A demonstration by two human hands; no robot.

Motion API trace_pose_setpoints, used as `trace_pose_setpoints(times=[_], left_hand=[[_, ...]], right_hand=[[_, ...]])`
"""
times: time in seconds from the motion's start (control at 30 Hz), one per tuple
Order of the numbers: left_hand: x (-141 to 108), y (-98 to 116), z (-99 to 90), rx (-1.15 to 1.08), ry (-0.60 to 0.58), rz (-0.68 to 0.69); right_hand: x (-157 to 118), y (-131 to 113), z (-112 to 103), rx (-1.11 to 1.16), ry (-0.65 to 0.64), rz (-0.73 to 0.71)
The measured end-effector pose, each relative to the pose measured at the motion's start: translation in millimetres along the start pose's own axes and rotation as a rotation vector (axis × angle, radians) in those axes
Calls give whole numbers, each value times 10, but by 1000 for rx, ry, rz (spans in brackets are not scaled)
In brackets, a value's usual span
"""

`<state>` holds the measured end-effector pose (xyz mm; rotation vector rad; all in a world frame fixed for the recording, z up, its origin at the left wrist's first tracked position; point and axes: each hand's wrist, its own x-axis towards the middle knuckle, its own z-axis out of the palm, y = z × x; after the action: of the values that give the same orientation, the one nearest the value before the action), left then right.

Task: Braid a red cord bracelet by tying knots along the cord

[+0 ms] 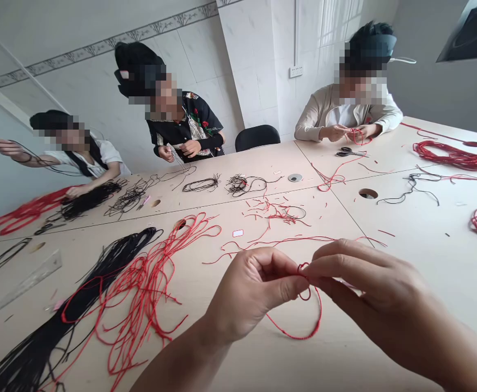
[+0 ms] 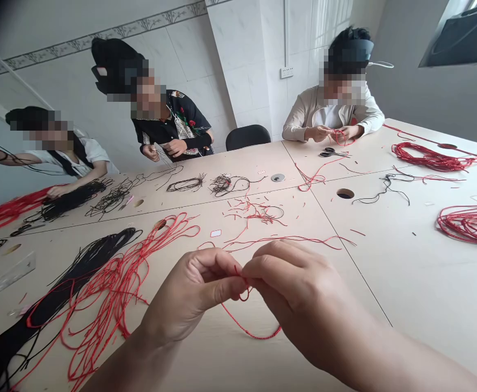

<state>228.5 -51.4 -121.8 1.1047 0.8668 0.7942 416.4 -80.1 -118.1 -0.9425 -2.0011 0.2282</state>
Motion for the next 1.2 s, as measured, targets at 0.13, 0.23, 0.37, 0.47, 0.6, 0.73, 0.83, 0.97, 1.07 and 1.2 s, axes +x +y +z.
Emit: trace_pose_setpoints(times=[0.13, 0.23, 0.37, 0.47, 0.6, 0.73, 0.83, 0.97, 1.07, 1.2], left_hand=[[36, -8, -22, 5, -25, 2], [46, 1, -24, -20, -50, -15], [29, 22, -11, -53, -55, -40], [16, 23, -9, -58, -53, -56], [23, 12, -19, -68, -70, -57], [52, 4, -31, -90, -90, -58], [68, -9, -35, -136, -122, -73], [74, -25, -23, -162, -131, -75], [71, -26, -9, -171, -125, -75], [71, -22, 1, -173, -127, -63]], right_hand=[[19, 5, -50, 103, -87, 52], [-10, 23, -64, 107, -85, 60], [-73, 53, -19, 73, -63, 68], [-95, 64, 22, 90, -57, 65], [-85, 80, 23, 158, -89, 84], [-57, 102, -31, 250, -134, 128], [-32, 104, -74, 246, -148, 139], [-16, 91, -87, 259, -116, 118], [-13, 74, -64, 270, -104, 97], [-9, 52, -30, 260, -87, 184]])
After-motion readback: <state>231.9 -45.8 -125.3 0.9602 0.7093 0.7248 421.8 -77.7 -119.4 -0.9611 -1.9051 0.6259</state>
